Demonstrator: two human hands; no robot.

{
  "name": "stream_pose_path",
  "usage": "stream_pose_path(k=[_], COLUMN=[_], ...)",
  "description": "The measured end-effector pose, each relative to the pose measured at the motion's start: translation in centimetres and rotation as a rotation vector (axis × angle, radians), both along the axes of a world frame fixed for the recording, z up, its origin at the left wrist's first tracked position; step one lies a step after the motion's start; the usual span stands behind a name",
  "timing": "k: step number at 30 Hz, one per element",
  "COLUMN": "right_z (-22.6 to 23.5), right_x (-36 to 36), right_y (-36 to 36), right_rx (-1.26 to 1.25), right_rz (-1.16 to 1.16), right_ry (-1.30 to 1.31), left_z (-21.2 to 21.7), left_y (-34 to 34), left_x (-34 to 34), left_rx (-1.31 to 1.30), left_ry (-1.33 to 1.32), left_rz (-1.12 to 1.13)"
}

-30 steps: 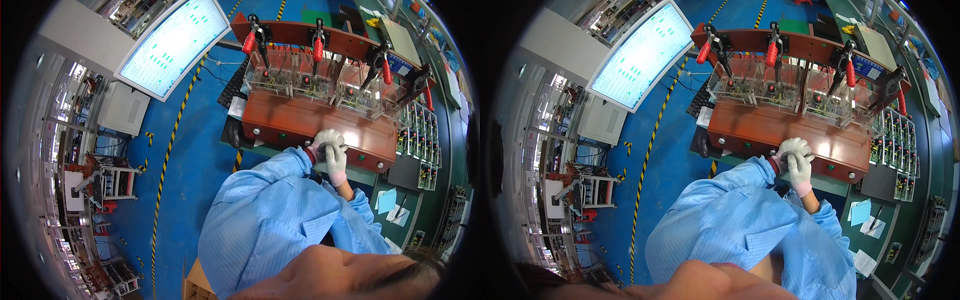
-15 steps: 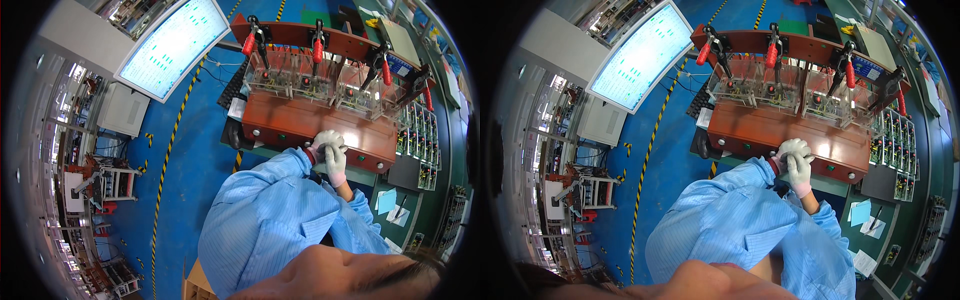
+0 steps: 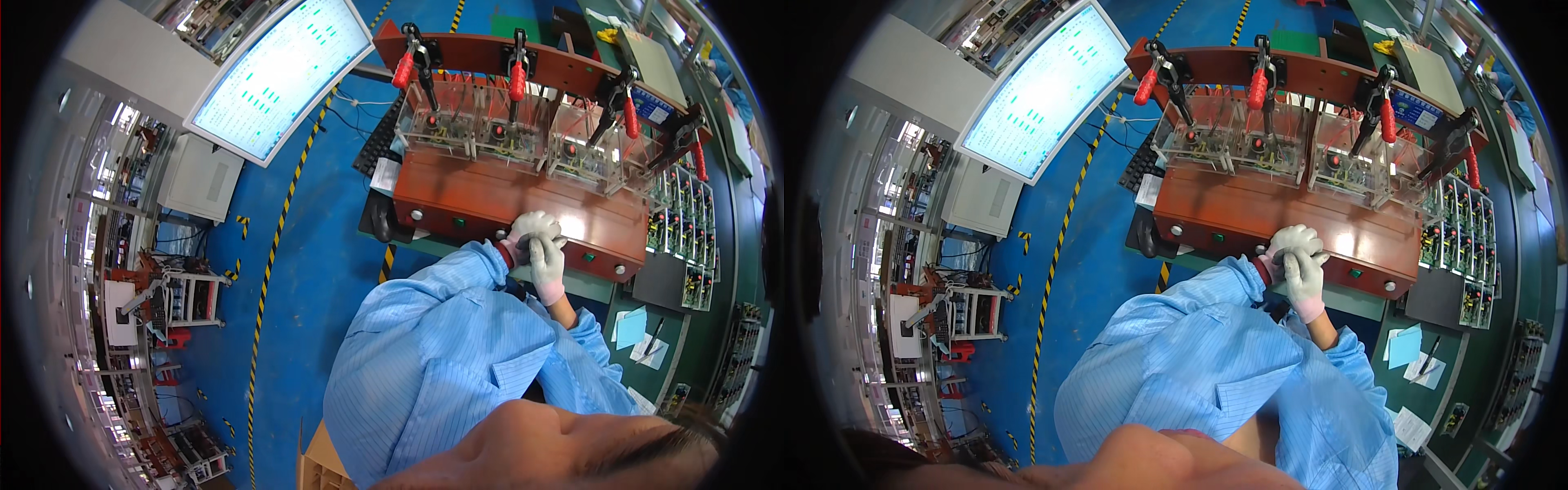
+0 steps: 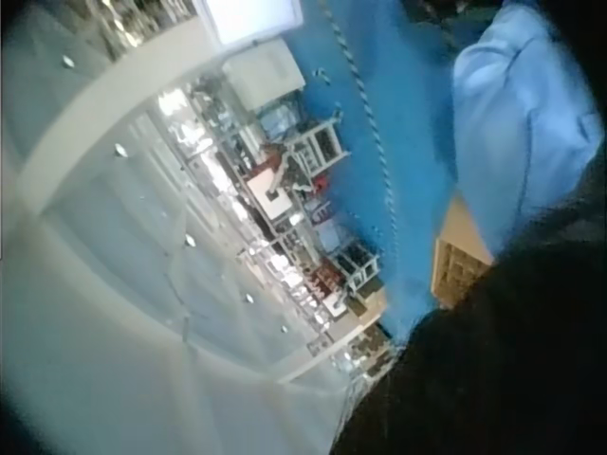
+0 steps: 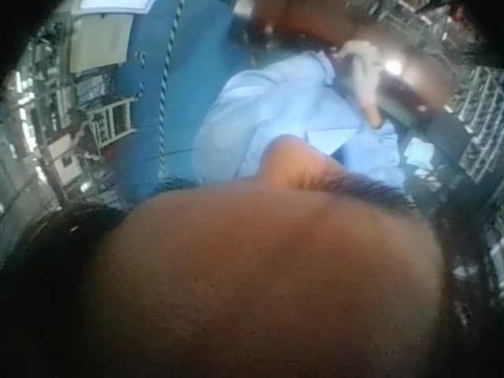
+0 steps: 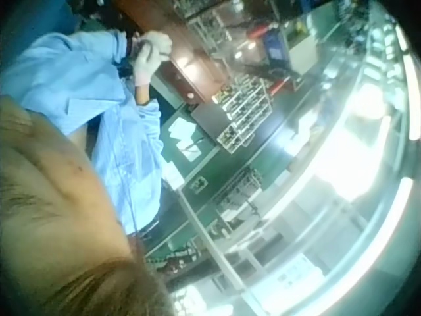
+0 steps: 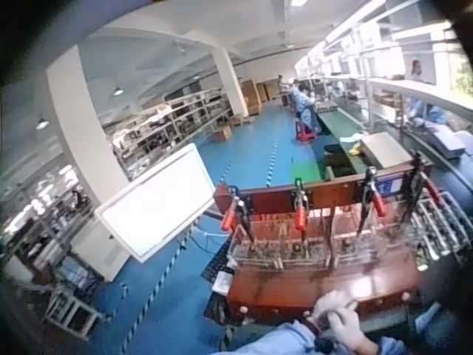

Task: Inspecting and testing printed circuit boards on a testing jig in a manufacturing facility.

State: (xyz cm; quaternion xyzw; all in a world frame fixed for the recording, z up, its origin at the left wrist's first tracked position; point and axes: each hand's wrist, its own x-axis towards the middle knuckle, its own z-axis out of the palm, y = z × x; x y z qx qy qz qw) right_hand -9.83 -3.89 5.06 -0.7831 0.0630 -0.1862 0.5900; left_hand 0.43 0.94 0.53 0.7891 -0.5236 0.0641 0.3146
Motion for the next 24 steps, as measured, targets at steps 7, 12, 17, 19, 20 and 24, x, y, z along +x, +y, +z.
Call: stream_pose_path(k=[7,12,17,19,20,24], right_z=[0.0,-0.3,-3.4,-2.6,-1.8,-1.1], right_x=[0.4,-0.2,0.5,1.0,1.2,0.6], right_y=[0.3,-0.1,0.8,1.1,0.9,0.1], right_rx=[-0.002,0.028,-0.189,-0.08,-0.071,-0.1], right_rz=[-0.003,-0.057,-0.112,-0.046,-0.003,-0.073], right_ry=[-0.001,0.07,-0.032,-0.035,-0.035,-0.022], left_z=[-0.1,-0.6,-6.4,-5.4,-5.2,-2.8], left_y=[0.4,-1.1,-0.6,0.4,0.4,-0.6], left_x=[0.4,0.1,0.7,1.1,1.5,0.7], left_rx=[0.016,0.019,-0.069,-0.056,-0.051,-0.047], left_ry=[-0.003,-0.027,-0.198,-0.163,-0.116,-0.185], left_rz=[0.01,-0.065,0.019,0.042,0.024,-0.031])
